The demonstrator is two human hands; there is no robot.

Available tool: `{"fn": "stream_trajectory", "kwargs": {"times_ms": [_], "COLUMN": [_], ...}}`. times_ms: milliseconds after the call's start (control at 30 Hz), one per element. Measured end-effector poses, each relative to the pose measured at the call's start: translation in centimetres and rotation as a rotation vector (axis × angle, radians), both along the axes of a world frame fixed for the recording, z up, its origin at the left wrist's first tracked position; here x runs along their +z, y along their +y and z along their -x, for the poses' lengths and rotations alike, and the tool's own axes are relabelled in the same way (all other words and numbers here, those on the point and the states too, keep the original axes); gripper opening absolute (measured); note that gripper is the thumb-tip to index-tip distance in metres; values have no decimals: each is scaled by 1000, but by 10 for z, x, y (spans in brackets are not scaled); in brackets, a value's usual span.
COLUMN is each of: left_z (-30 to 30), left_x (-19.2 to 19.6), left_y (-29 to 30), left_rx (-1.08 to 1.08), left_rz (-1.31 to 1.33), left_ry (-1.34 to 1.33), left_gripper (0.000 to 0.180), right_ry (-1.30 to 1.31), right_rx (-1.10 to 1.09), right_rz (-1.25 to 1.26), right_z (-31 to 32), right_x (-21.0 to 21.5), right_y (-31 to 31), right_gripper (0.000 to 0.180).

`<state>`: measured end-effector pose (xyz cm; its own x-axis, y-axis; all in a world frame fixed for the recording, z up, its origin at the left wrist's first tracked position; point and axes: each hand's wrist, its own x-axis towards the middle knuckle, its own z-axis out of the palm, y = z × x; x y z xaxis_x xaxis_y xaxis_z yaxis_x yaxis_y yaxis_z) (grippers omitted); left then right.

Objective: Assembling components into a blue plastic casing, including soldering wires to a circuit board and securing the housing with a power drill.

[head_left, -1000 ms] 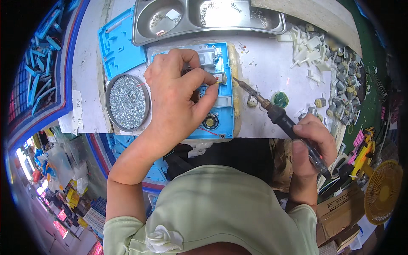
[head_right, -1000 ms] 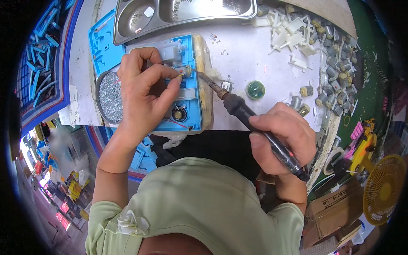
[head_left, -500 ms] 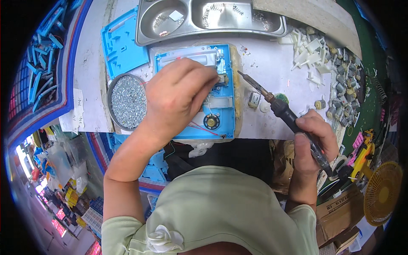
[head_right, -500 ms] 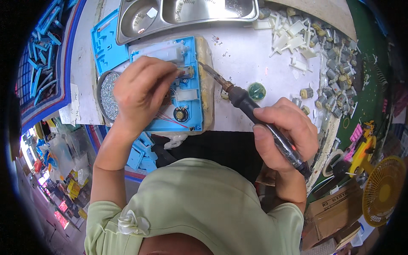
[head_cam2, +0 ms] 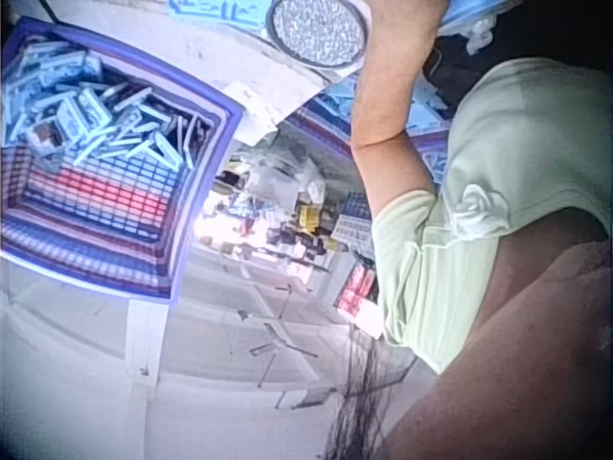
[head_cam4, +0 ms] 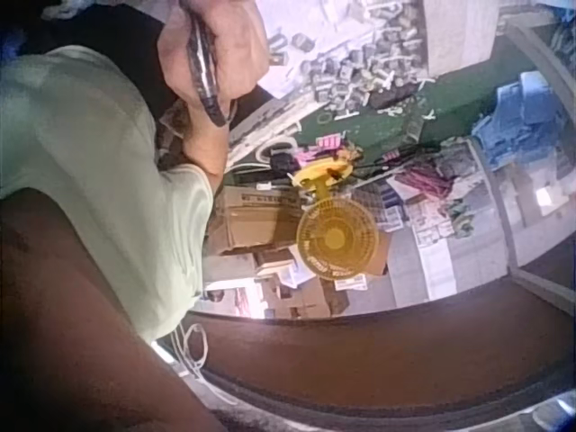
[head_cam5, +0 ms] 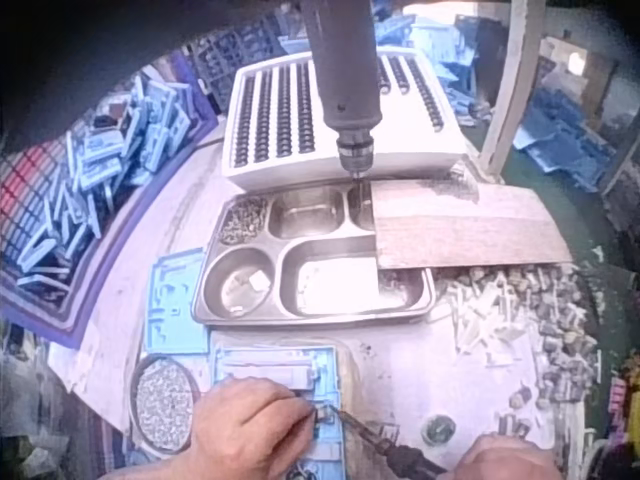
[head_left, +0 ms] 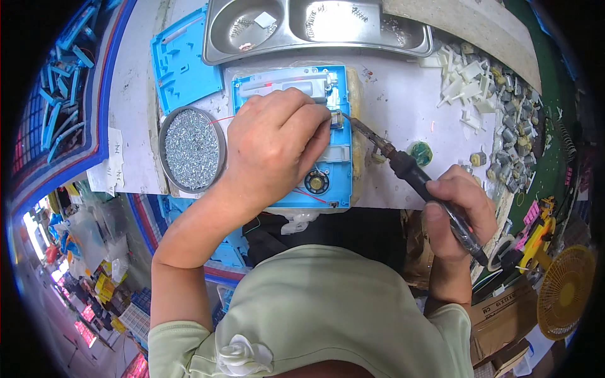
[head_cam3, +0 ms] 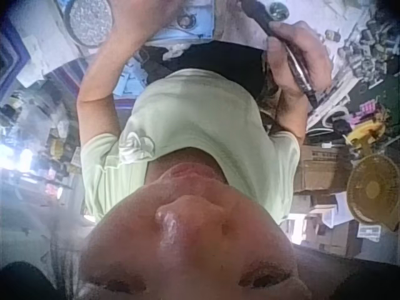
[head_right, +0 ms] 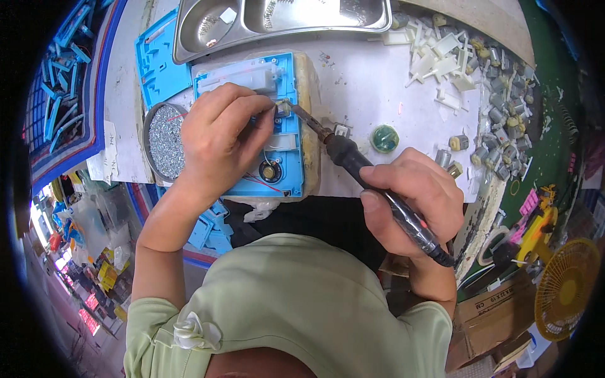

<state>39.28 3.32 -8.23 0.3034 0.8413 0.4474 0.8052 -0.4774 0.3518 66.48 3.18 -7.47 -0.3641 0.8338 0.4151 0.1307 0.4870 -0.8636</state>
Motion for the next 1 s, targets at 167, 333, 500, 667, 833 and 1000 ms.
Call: {"fn": "stream_trajectory", "kwargs": {"times_ms": [167, 333, 500, 667, 833, 1000], "left_z": [0, 1, 2, 2, 2, 0], "left_x": [-1, -2, -1, 0, 0, 2], "left_y": [0, -1, -1, -1, -1, -1], "left_rx": [8, -4, -18, -14, -9, -2], "left_rz": [2, 0, -13, -7, 0, 19], "left_ry": [-8, 5, -10, -11, -4, 11], "left_gripper": [17, 18, 20, 20, 18, 20], "right_ry": [-18, -43, -63, -36, -30, -42], "right_rx": [18, 38, 37, 14, -1, -10], "right_rz": [5, 5, 8, -1, -12, -9], "right_z": [1, 4, 4, 3, 3, 2], "right_x": [1, 3, 5, 4, 4, 7], "right_y": [1, 3, 2, 1, 0, 1], "right_gripper": [20, 20, 19, 19, 19, 17]}}
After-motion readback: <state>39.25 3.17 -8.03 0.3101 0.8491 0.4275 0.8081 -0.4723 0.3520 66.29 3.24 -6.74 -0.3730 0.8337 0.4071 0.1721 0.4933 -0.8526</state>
